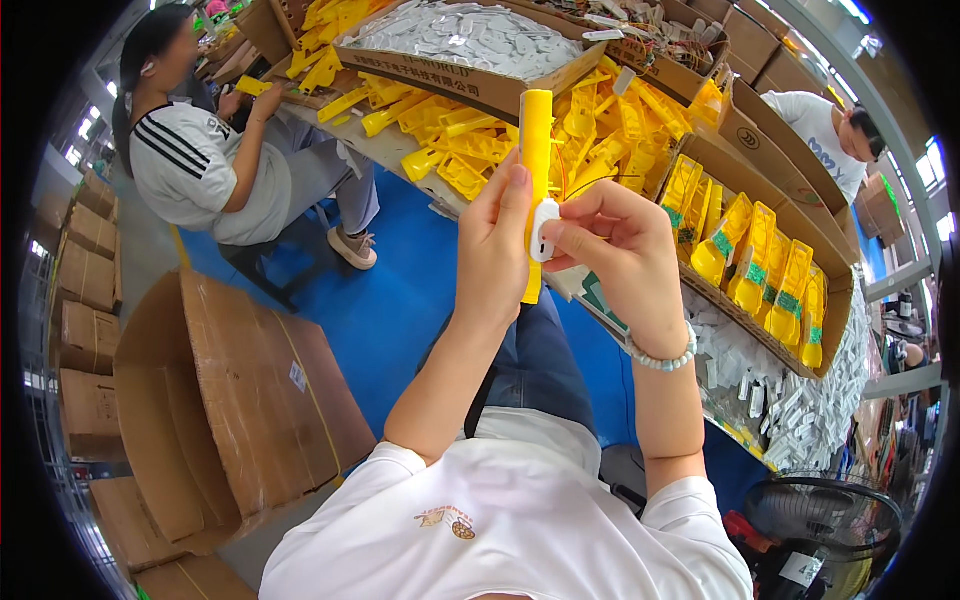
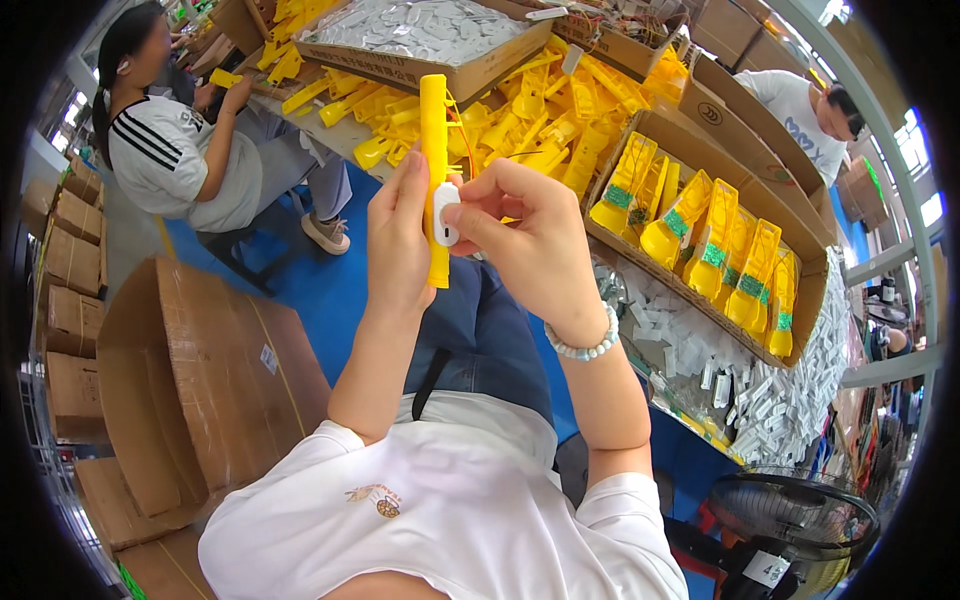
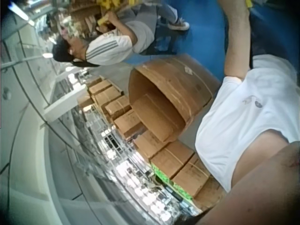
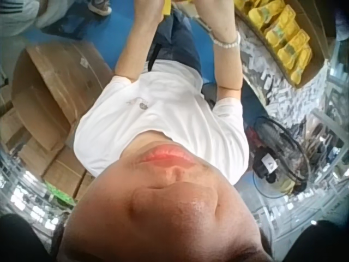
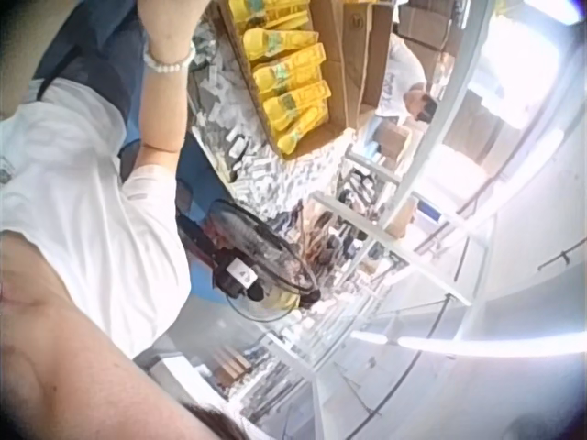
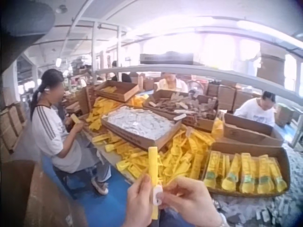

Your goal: The person assembles small electronic components by hand, inserting circuit boards and wires into yellow plastic casings, then attaching white covers to the casings.

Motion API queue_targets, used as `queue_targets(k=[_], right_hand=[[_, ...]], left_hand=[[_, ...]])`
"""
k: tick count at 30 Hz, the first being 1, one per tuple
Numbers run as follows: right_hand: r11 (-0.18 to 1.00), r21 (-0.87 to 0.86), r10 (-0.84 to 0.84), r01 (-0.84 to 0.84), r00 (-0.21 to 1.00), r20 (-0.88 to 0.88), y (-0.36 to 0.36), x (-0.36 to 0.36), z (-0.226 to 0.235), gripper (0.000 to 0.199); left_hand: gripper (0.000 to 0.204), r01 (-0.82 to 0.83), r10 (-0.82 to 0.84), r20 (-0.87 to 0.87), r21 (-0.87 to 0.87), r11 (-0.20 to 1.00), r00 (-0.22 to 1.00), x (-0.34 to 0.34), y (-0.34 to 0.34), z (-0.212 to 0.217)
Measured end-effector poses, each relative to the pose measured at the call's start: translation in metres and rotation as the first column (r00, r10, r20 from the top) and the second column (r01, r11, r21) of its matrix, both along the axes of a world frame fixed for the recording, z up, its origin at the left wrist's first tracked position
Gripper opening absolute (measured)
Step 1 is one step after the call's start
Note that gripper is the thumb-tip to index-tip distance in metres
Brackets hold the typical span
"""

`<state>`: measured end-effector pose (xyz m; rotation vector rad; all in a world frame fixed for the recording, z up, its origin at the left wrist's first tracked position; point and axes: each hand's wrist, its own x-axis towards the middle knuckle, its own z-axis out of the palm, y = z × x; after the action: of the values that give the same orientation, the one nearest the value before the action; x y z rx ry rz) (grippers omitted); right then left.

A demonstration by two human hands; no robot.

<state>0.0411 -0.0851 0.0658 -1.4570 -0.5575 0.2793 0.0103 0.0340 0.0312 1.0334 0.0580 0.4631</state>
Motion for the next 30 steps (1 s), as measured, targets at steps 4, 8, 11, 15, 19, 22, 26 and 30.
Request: queue_targets(k=[4, 8, 11, 15, 19, 22, 26, 30], right_hand=[[1.0, 0.007, -0.02, 0.02, 1.0, 0.02, -0.002, -0.004, 0.002, 0.009], [1.0, -0.005, -0.027, 0.027, 0.999, 0.024, -0.004, -0.004, -0.004, 0.008], [1.0, 0.0, -0.004, 0.004, 1.0, -0.016, -0.007, -0.007, -0.008, 0.008], [0.999, 0.028, -0.023, 0.023, 1.0, 0.0, -0.009, -0.01, -0.012, 0.008], [0.995, -0.004, -0.095, 0.096, 0.995, 0.033, -0.012, -0.015, -0.017, 0.008], [0.992, -0.002, -0.123, 0.123, 0.988, 0.09, -0.024, -0.017, -0.015, 0.007], [0.97, -0.14, -0.137, 0.198, 0.923, 0.359, -0.035, -0.017, -0.028, 0.009], [0.945, -0.195, -0.17, 0.263, 0.904, 0.393, -0.055, -0.05, -0.077, 0.012]], left_hand=[[0.037, -0.044, 0.045, 0.034, -0.03, 0.999, 0.998, 0.0, -0.006, -0.001], [0.044, -0.086, 0.086, 0.085, -0.003, 0.996, 0.993, -0.003, -0.008, -0.007], [0.043, -0.039, 0.046, 0.107, -0.062, 0.997, 0.993, -0.006, -0.01, -0.017], [0.036, -0.081, 0.095, 0.095, -0.139, 0.987, 0.991, -0.005, -0.021, -0.02], [0.036, -0.104, 0.123, 0.114, -0.16, 0.982, 0.986, -0.003, -0.028, -0.025], [0.036, -0.135, 0.134, 0.101, 0.002, 0.991, 0.986, 0.001, -0.037, -0.027], [0.034, -0.058, 0.058, 0.005, 0.036, 0.998, 0.998, -0.007, -0.042, -0.038], [0.037, 0.117, -0.131, -0.099, -0.138, 0.984, 0.986, -0.038, -0.065, -0.095]])
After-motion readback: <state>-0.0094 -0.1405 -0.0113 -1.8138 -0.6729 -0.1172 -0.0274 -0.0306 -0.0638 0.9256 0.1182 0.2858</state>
